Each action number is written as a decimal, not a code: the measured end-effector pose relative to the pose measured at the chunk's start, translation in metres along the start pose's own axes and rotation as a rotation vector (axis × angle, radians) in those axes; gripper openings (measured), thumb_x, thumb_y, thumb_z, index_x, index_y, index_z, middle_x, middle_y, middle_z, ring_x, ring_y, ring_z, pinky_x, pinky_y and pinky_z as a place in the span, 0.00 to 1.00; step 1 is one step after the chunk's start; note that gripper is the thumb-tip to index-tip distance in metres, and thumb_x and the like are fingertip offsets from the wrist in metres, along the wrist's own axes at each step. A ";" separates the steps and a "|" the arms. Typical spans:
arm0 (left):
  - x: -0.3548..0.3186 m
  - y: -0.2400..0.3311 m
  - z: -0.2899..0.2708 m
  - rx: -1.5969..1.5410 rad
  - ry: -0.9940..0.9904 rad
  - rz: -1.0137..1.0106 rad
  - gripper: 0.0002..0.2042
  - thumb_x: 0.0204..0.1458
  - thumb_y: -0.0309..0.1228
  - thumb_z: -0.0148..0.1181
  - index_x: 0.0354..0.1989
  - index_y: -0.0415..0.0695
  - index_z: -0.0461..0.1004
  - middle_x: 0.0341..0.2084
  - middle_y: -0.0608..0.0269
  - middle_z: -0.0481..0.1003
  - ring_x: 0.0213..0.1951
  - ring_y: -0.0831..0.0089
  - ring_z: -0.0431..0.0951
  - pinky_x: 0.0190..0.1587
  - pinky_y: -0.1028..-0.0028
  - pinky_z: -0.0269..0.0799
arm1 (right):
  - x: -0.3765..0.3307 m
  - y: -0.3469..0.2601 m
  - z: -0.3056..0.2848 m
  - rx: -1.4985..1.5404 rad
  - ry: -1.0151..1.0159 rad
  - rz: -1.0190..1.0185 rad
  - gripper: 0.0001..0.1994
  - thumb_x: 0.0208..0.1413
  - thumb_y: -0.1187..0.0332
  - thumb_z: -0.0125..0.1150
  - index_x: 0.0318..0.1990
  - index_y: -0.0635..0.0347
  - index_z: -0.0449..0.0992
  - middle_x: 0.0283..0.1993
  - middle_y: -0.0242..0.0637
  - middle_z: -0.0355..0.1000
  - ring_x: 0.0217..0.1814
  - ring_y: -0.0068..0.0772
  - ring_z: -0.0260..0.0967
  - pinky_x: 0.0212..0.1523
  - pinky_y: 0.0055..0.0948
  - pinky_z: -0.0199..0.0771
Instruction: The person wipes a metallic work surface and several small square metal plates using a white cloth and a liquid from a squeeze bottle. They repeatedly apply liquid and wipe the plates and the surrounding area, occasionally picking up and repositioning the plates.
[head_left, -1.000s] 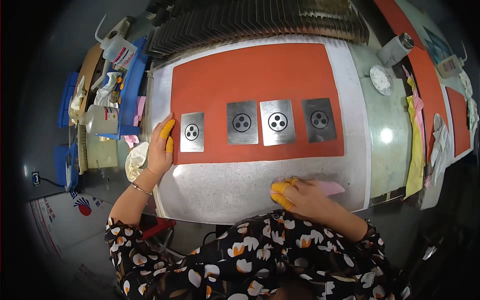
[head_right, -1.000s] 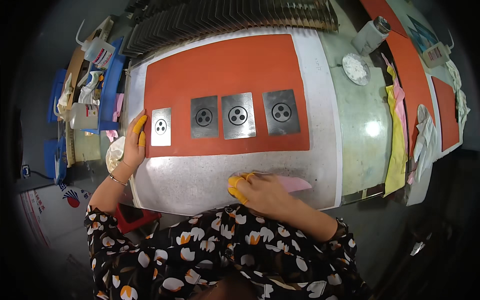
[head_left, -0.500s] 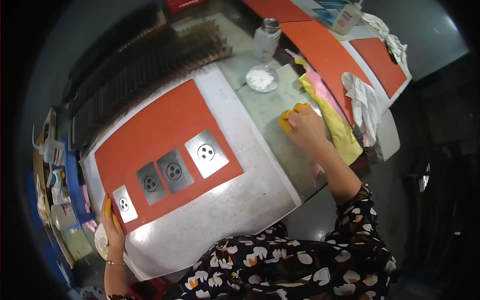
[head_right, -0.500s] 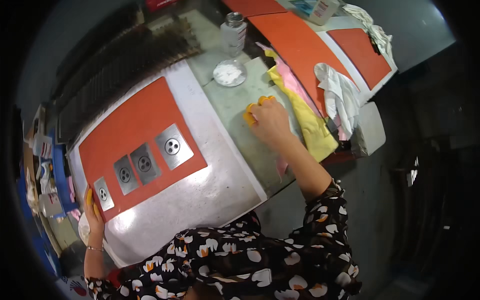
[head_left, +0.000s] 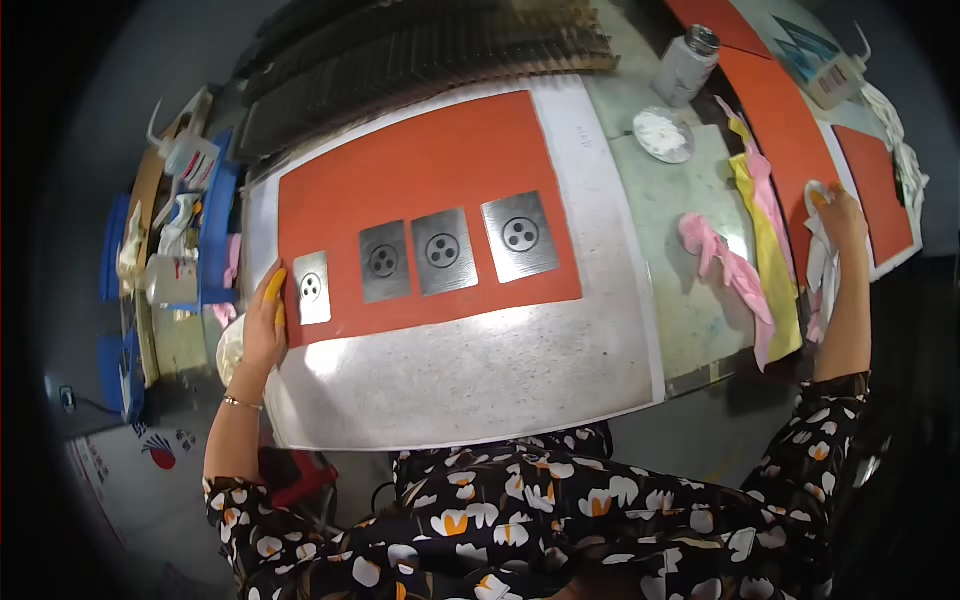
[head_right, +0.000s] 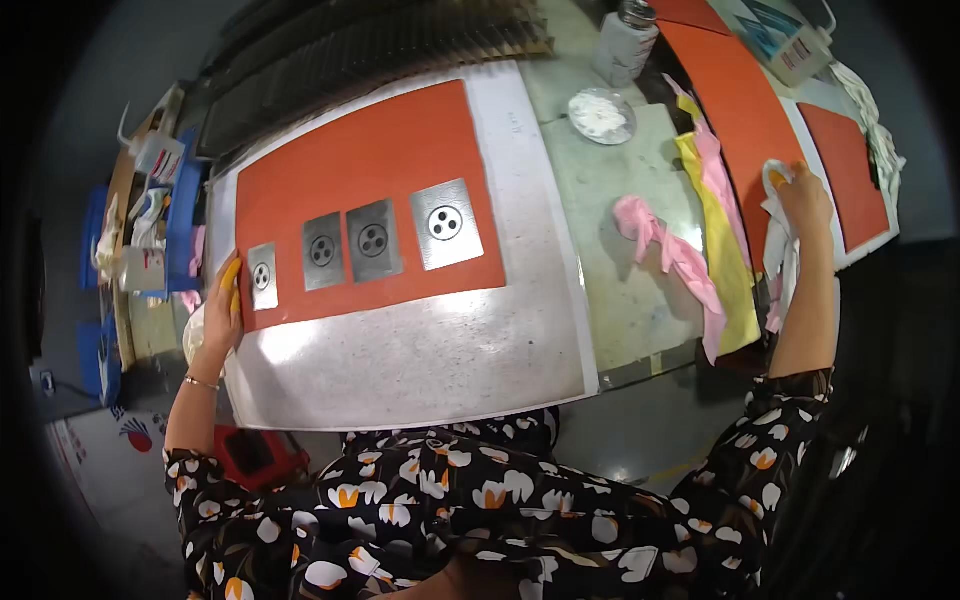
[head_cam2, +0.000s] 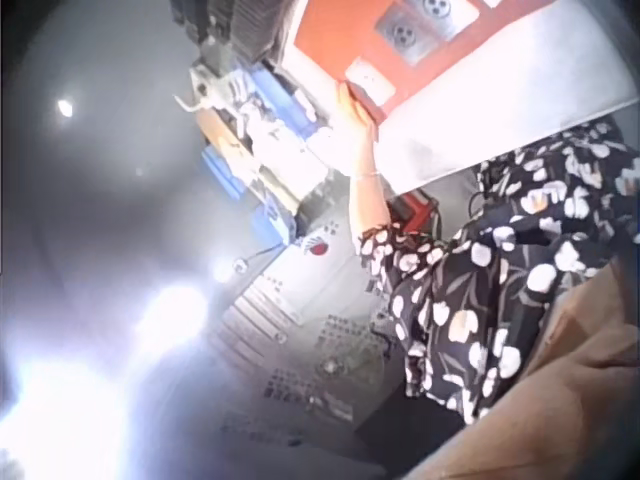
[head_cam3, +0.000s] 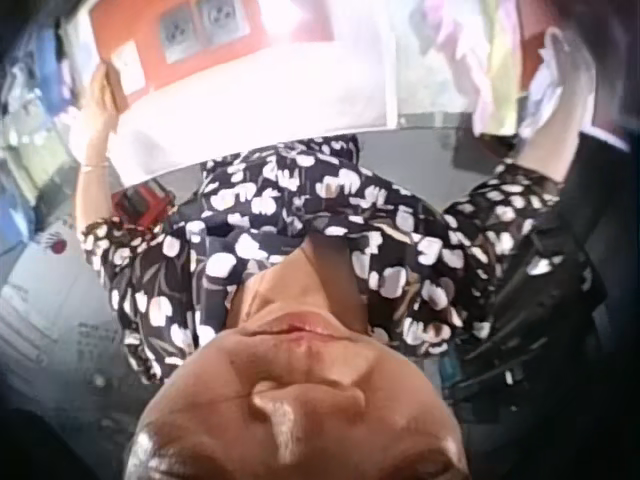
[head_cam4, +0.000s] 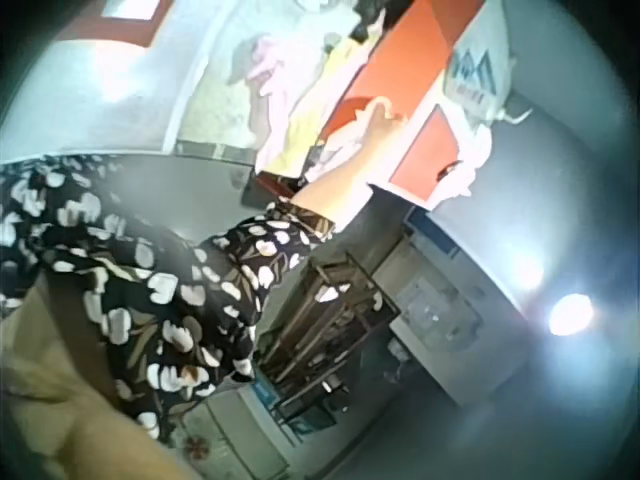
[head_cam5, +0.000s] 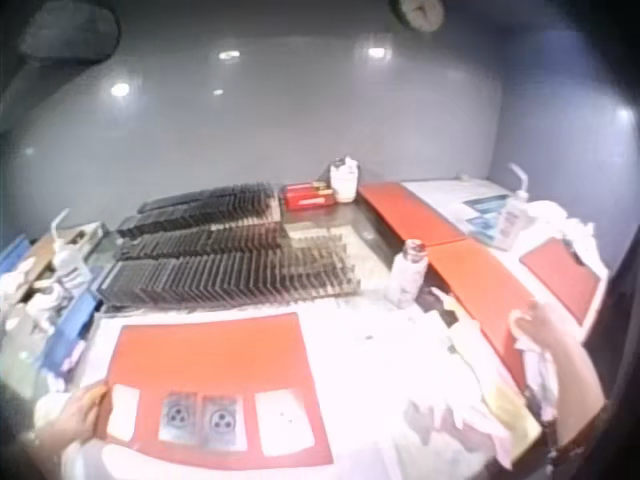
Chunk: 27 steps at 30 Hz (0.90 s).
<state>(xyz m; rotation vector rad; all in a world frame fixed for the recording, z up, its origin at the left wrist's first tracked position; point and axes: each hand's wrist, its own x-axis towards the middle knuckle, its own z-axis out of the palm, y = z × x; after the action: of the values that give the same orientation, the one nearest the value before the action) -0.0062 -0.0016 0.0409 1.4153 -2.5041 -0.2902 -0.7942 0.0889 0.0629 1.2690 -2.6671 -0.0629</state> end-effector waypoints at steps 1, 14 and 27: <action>-0.008 -0.005 0.002 -0.011 0.055 -0.043 0.19 0.51 0.18 0.41 0.54 0.36 0.61 0.56 0.51 0.61 0.57 0.55 0.62 0.59 0.68 0.55 | 0.000 -0.009 -0.007 -0.036 -0.025 -0.014 0.20 0.50 0.57 0.53 0.49 0.57 0.69 0.43 0.52 0.71 0.46 0.50 0.69 0.43 0.44 0.69; -0.009 0.130 0.019 -0.555 0.346 -0.148 0.18 0.51 0.22 0.51 0.52 0.36 0.65 0.50 0.54 0.67 0.54 0.65 0.65 0.58 0.69 0.55 | -0.059 0.054 -0.076 0.585 -0.123 -0.341 0.10 0.54 0.74 0.48 0.42 0.69 0.68 0.38 0.38 0.69 0.39 0.26 0.64 0.41 0.24 0.63; -0.007 0.238 0.026 -0.780 0.222 0.207 0.46 0.35 0.42 0.69 0.61 0.39 0.50 0.54 0.46 0.59 0.57 0.56 0.61 0.56 0.65 0.60 | -0.306 -0.290 -0.095 1.791 -0.808 -0.550 0.15 0.50 0.73 0.48 0.46 0.65 0.67 0.42 0.33 0.69 0.43 0.22 0.66 0.46 0.23 0.66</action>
<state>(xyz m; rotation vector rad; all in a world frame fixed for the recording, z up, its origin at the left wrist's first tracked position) -0.2033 0.1266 0.0851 0.8115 -1.9794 -0.8886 -0.3660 0.1457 0.0758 2.6483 -2.2523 2.6596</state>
